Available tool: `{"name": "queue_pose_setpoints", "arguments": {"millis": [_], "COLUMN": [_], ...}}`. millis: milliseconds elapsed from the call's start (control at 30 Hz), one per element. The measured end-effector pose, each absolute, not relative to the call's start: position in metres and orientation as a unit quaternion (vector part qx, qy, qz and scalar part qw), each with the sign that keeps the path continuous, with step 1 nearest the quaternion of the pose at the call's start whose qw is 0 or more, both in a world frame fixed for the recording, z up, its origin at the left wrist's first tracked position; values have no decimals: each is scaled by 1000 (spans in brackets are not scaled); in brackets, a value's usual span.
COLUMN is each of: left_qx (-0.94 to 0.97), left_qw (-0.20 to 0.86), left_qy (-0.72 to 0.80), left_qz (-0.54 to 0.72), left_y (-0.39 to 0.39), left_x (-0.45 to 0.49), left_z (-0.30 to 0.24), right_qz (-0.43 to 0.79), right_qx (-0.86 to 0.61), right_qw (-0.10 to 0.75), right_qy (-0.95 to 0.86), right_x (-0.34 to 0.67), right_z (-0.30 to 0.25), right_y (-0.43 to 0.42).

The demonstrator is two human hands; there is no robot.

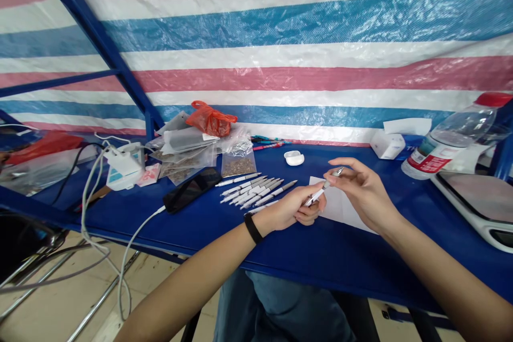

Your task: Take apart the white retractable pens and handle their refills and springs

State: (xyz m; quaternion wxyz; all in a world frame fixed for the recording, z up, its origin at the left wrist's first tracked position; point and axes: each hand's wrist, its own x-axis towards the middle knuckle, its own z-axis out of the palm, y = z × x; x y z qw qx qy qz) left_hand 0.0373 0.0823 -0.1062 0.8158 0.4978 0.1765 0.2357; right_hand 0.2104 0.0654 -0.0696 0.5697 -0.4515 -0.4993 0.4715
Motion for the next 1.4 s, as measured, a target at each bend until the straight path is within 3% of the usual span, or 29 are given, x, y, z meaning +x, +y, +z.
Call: {"name": "queue_pose_setpoints", "arguments": {"millis": [267,567,1400], "left_qx": [501,499,497], "left_qw": [814,817,812], "left_qy": [169,163,204], "left_qz": [241,239,230], "left_y": [83,83,81], "left_x": [37,38,38], "left_z": [-107,-106,-102], "right_qz": [426,479,440], "right_qx": [-454,-424,-434], "right_qw": [578,572,580], "right_qy": [-528,-514,-531], "right_x": [211,212,211], "right_z": [-74,-70,-74], "right_y": [68,65,67]}}
